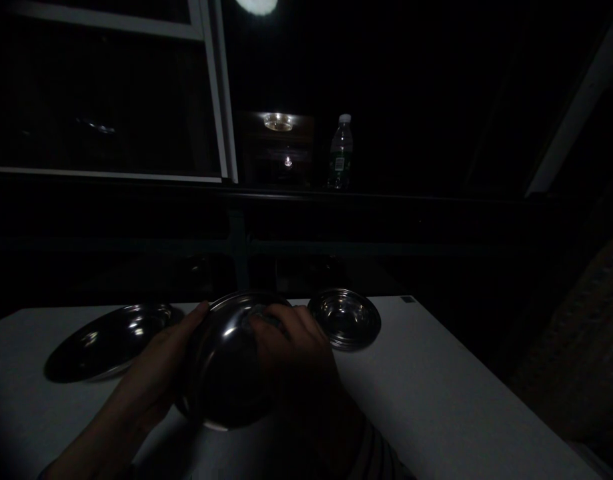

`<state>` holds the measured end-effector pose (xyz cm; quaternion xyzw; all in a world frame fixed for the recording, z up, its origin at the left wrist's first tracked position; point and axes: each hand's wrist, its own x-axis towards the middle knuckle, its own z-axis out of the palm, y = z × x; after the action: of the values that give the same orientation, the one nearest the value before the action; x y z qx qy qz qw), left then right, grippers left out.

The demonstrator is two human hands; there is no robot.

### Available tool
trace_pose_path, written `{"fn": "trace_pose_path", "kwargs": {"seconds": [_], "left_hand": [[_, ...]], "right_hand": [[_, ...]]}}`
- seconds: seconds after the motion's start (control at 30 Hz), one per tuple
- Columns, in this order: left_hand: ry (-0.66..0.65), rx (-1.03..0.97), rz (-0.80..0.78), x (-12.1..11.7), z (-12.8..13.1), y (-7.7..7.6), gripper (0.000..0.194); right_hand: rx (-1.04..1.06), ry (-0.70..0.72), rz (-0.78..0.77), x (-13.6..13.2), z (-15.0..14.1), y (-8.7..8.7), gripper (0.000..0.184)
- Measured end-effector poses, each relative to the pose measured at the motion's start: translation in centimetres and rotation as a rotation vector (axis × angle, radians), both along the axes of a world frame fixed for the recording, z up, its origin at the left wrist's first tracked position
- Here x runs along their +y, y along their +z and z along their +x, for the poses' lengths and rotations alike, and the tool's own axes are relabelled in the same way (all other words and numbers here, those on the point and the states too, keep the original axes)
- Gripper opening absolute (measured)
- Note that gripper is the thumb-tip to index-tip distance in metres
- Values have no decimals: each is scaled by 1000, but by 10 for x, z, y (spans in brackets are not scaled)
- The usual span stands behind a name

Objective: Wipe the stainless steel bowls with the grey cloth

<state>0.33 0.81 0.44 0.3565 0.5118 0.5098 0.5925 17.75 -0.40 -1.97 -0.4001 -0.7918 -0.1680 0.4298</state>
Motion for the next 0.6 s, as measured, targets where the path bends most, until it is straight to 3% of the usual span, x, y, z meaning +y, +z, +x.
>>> {"fn": "trace_pose_path", "kwargs": {"seconds": [0.17,0.4,0.6], "left_hand": [[126,-1,9,7,-12,-3,35],[-10,14,21,0,3,-6,38],[-9,20,2,-1,9,-8,36]], "right_hand": [[113,-7,-72,8,8,-3,24],[-31,-7,54,-1,-7,0,25],[-121,-9,185,-21,-38,-17,24]]}}
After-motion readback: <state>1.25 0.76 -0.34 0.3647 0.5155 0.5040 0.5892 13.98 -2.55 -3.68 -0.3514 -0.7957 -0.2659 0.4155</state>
